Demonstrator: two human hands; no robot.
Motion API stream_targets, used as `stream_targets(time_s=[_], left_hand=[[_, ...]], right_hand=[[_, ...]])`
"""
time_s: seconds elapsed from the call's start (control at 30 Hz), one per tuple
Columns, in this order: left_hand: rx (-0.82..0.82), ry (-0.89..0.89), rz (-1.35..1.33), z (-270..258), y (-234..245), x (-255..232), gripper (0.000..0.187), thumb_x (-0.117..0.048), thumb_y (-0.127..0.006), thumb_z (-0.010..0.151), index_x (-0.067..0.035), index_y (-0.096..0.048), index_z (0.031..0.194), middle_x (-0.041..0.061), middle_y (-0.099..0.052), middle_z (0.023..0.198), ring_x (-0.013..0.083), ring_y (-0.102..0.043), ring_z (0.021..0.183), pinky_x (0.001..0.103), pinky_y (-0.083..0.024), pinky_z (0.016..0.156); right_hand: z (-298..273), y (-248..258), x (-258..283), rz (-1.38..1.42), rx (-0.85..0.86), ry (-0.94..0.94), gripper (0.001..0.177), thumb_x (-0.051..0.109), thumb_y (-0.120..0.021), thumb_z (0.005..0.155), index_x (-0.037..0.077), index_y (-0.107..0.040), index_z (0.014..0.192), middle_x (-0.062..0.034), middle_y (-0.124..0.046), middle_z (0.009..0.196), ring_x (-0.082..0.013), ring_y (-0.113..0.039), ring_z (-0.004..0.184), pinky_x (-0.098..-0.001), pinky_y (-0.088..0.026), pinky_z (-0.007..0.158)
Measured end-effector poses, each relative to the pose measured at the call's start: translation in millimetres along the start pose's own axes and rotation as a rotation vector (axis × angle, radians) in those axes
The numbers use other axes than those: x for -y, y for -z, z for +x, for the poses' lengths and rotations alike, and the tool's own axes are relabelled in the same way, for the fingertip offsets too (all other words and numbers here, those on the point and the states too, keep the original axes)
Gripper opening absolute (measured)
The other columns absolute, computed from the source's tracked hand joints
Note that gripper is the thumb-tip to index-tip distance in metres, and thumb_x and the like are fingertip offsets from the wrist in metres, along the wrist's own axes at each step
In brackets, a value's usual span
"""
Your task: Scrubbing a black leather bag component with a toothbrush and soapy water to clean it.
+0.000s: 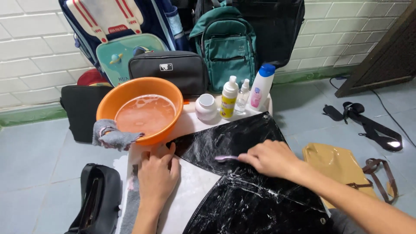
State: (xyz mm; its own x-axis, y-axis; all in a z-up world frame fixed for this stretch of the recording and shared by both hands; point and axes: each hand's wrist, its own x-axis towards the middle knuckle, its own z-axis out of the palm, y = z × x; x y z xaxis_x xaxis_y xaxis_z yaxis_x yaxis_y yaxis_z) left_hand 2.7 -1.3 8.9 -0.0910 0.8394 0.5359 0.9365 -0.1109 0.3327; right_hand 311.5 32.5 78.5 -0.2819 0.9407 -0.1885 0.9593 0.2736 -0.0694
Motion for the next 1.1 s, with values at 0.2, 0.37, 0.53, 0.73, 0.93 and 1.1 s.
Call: stream_targets(time_s=[0.2,0.37,0.53,0.73,0.93,1.1], left_hand=[[0.032,0.014,0.014,-2.8,-4.2,2.2,0.033,-0.030,-0.063,0.083,-0.021,-0.082,0.109,0.015,-0.071,0.102,0.0389,-0.060,0.089,0.046,-0.057,0.065],[0.034,0.023,0.014,-2.2,-4.5,1.4,0.025,-0.030,-0.064,0.083,-0.016,-0.083,0.093,0.014,-0.071,0.113,0.0398,-0.061,0.090,0.047,-0.057,0.068],[0.062,0.036,0.017,0.2,-3.3,0.7,0.029,-0.029,-0.063,0.083,-0.019,-0.084,0.100,0.016,-0.072,0.109,0.0400,-0.060,0.089,0.045,-0.057,0.068],[0.037,-0.003,0.024,-3.1,-7.4,1.5,0.028,-0.029,-0.063,0.083,-0.019,-0.083,0.100,0.014,-0.072,0.115,0.0399,-0.060,0.087,0.045,-0.055,0.075],[0.055,0.012,0.035,-1.6,-5.9,3.0,0.032,-0.030,-0.062,0.084,-0.021,-0.083,0.106,0.015,-0.074,0.102,0.0385,-0.058,0.090,0.045,-0.055,0.078],[-0.010,-0.046,0.040,-6.7,-3.1,0.9,0.025,-0.029,-0.064,0.085,-0.015,-0.083,0.094,0.017,-0.071,0.118,0.0407,-0.059,0.088,0.047,-0.053,0.078]], right_hand=[[-8.9,12.8,7.2,-0.205,-0.165,-0.262,0.044,0.016,-0.045,0.093,0.027,-0.044,0.136,-0.0146,-0.070,0.073,-0.0363,-0.069,0.058,-0.0540,-0.054,0.054],[-18.4,21.7,49.1,-0.004,0.039,-0.115,0.096,0.000,-0.044,0.087,0.053,-0.019,0.163,-0.0072,-0.062,0.066,-0.0176,-0.053,0.043,-0.0403,-0.057,0.047],[-19.8,-10.2,57.0,-0.064,-0.082,-0.107,0.061,0.006,-0.046,0.094,0.013,-0.035,0.153,-0.0173,-0.067,0.084,-0.0307,-0.068,0.053,-0.0482,-0.061,0.051],[-5.6,-23.3,15.1,-0.061,-0.078,-0.192,0.059,0.006,-0.051,0.086,0.015,-0.039,0.144,-0.0196,-0.069,0.090,-0.0392,-0.070,0.069,-0.0554,-0.056,0.062],[-50.3,-4.1,36.1,0.023,0.044,-0.122,0.070,0.005,-0.046,0.085,0.011,-0.033,0.153,-0.0220,-0.071,0.092,-0.0438,-0.071,0.073,-0.0551,-0.057,0.070],[-28.1,0.3,1.5,-0.067,0.128,-0.233,0.081,0.000,-0.046,0.082,0.030,-0.035,0.156,-0.0178,-0.070,0.091,-0.0336,-0.071,0.073,-0.0493,-0.058,0.069]])
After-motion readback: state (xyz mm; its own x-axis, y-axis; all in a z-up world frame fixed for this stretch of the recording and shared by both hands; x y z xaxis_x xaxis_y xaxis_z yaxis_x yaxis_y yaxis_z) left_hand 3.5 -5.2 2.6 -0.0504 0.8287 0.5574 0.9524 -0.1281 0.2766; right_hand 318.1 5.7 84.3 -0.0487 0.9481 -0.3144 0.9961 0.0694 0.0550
